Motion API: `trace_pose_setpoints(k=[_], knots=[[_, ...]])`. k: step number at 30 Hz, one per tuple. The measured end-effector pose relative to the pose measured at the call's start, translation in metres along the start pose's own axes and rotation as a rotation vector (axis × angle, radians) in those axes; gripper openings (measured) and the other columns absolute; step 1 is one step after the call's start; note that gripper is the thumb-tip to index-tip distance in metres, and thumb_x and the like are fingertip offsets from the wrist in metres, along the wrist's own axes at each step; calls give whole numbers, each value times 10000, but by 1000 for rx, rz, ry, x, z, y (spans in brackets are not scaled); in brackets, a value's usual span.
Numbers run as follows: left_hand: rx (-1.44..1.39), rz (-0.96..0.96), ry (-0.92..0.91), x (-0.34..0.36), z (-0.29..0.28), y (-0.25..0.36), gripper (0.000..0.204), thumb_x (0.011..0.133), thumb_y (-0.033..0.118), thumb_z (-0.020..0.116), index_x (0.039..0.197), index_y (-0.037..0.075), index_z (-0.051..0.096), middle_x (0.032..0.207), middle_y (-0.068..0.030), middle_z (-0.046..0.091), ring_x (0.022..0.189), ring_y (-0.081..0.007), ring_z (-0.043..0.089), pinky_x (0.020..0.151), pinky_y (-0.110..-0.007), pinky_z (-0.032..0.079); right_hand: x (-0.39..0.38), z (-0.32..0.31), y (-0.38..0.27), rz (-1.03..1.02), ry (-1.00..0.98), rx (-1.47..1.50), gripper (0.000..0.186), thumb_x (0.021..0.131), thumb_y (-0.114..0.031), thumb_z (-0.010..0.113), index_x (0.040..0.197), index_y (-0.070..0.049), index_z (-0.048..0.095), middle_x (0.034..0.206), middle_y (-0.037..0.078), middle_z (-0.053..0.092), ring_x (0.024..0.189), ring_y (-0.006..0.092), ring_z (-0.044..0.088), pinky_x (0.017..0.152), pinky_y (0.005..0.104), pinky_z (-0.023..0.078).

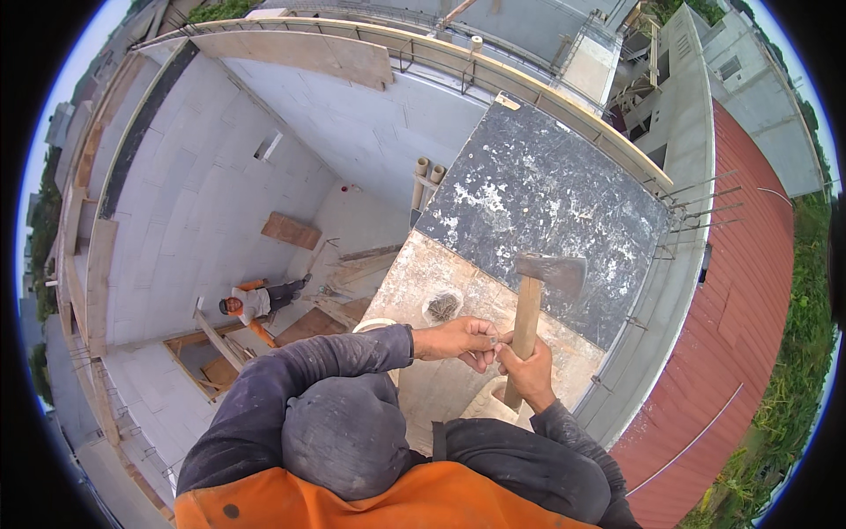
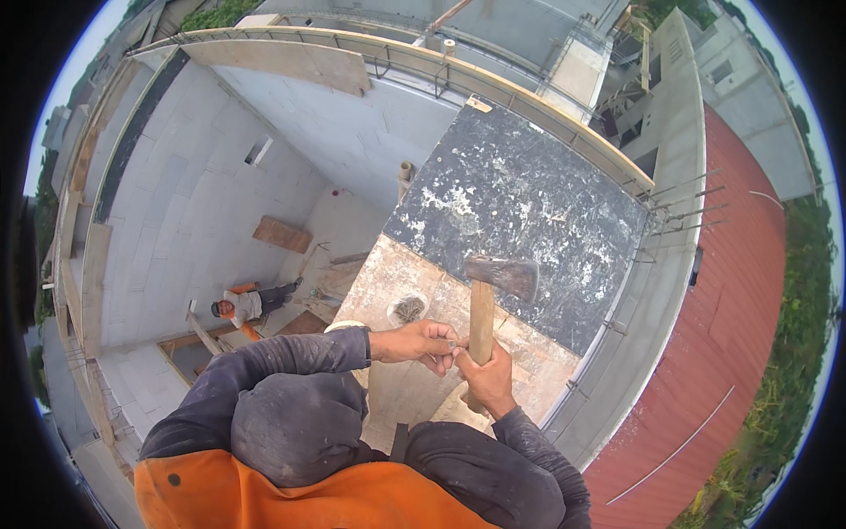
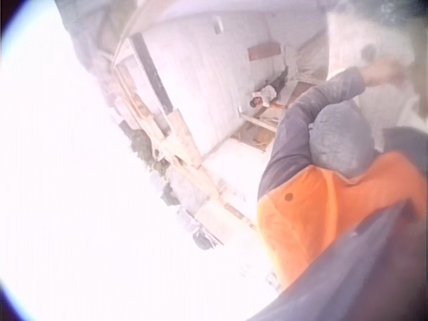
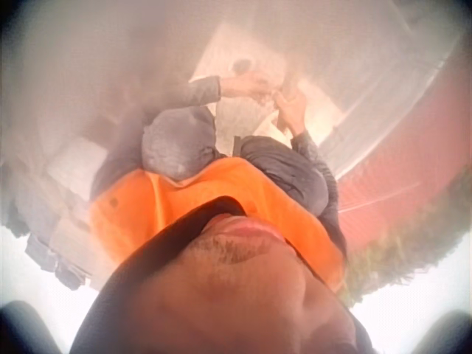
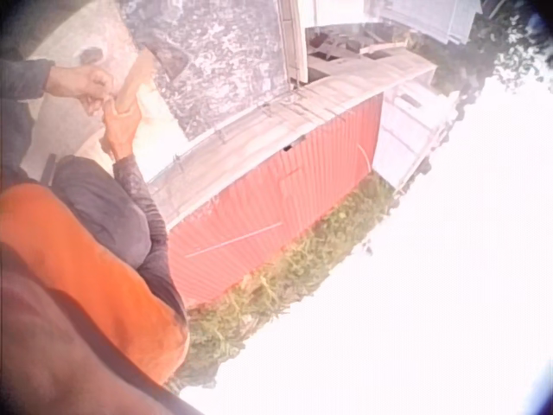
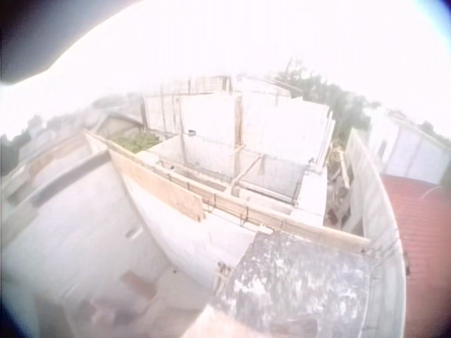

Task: The person places a dark textured panel over a wooden structure at a construction site and uses a hammer to nail a wooden strip along its edge to secure it.

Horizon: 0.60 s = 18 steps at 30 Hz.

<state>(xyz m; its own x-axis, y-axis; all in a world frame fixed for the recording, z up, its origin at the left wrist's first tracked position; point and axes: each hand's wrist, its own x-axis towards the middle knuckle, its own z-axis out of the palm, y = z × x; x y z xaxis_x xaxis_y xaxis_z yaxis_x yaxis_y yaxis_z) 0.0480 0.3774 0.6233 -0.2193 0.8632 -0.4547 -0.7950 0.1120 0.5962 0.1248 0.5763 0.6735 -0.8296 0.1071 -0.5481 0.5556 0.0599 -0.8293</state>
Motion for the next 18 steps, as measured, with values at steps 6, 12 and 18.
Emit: trace_pose_setpoints(k=[6, 12, 18], knots=[[-302, 12, -98, 3, -6, -19, 156, 1107, 212, 550, 1177, 85, 608, 991, -35, 699, 932, -172, 723, 974, -431, 593, -8, 6, -1, -175, 40, -196, 228, 875, -125, 754, 1072, -18, 713, 820, 58, 744, 734, 130, 701, 666, 315, 552], [-239, 5, -153, 2, -12, -24, 190, 1101, 237, 559, 1203, 83, 606, 1002, -30, 689, 942, -180, 720, 968, -448, 596, -11, 8, 10, -238, -32, -121, 199, 873, -113, 731, 1040, -7, 704, 832, 72, 757, 753, 145, 729, 680, 307, 568], [-149, -40, -198, -6, -8, -7, 237, 1107, 293, 546, 1203, 82, 599, 993, -37, 672, 948, -181, 712, 938, -417, 611, -12, 5, -5, 33, -140, 215, 116, 887, -74, 707, 977, -10, 675, 775, 77, 706, 616, 148, 660, 560, 292, 530]])
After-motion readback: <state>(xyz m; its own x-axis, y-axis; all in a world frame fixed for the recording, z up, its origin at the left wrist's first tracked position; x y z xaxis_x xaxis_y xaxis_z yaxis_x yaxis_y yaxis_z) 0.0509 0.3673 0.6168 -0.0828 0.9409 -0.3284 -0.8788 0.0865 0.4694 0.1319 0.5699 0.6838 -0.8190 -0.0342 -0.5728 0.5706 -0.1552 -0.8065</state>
